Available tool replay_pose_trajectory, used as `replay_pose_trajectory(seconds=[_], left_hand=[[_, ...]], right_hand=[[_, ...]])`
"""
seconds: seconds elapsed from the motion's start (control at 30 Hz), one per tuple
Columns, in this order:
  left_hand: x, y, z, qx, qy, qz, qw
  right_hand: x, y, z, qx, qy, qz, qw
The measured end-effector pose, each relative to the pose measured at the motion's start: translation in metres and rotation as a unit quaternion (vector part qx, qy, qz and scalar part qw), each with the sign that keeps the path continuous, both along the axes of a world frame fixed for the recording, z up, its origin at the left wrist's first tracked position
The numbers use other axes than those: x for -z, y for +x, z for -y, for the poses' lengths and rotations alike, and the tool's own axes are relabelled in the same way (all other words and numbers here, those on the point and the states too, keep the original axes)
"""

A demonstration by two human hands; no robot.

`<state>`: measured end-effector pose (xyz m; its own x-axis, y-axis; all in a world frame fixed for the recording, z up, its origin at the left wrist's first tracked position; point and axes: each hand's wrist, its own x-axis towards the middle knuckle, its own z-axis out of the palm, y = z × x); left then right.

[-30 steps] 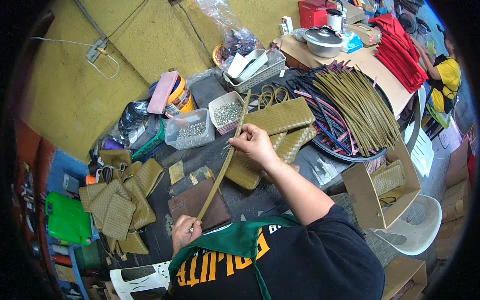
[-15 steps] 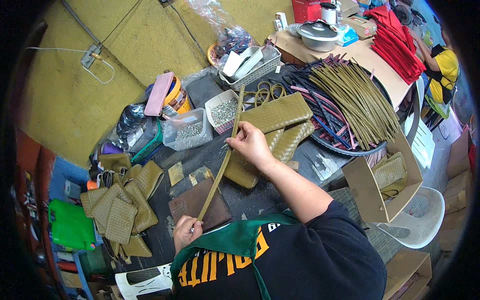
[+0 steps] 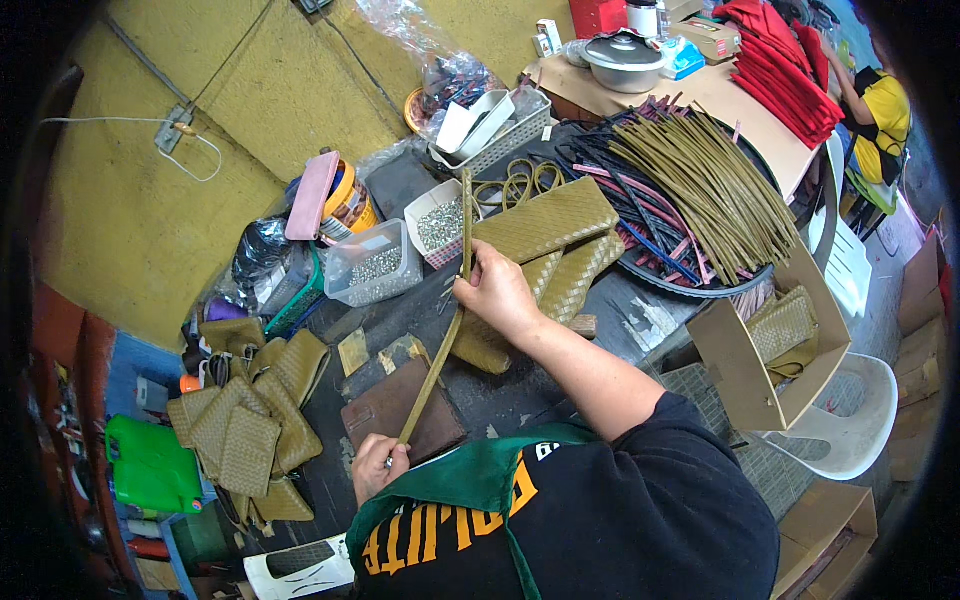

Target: The person attaches straps to woven bags by hand, pressing rivets into strap ends over a work block.

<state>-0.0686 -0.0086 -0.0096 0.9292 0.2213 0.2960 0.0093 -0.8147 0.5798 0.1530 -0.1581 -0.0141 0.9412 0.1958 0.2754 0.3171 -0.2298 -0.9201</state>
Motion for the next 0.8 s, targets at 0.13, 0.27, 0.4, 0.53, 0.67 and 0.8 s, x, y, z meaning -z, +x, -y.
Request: replay_pose_trajectory(seconds=[0.13, 0.27, 0.4, 0.53, 0.67, 0.8], left_hand=[[0.000, -0.001, -0.001, 0.003, 0.005, 0.005, 1.000], [0.000, -0.001, -0.001, 0.000, 0.000, 0.008, 1.000], [0.003, -0.003, -0.003, 0.010, 0.015, 0.015, 1.000], [0.003, -0.003, -0.002, 0.003, 0.001, 0.008, 1.000], [0.001, -0.004, -0.003, 0.004, -0.057, 0.000, 0.998], [0.008, -0.006, -0.009, -0.014, -0.179, -0.038, 0.983]], right_hand=[[0.001, -0.001, 0.000, -0.003, 0.000, -0.002, 1.000], [-0.001, -0.002, 0.000, -0.004, -0.004, -0.008, 1.000], [-0.002, -0.004, 0.001, -0.001, -0.001, -0.010, 1.000], [0.001, -0.003, 0.000, -0.011, -0.006, -0.026, 1.000], [0.013, 0.010, 0.000, 0.020, 0.074, -0.030, 0.997], [0.022, 0.051, 0.026, 0.177, -0.029, 0.093, 0.979]])
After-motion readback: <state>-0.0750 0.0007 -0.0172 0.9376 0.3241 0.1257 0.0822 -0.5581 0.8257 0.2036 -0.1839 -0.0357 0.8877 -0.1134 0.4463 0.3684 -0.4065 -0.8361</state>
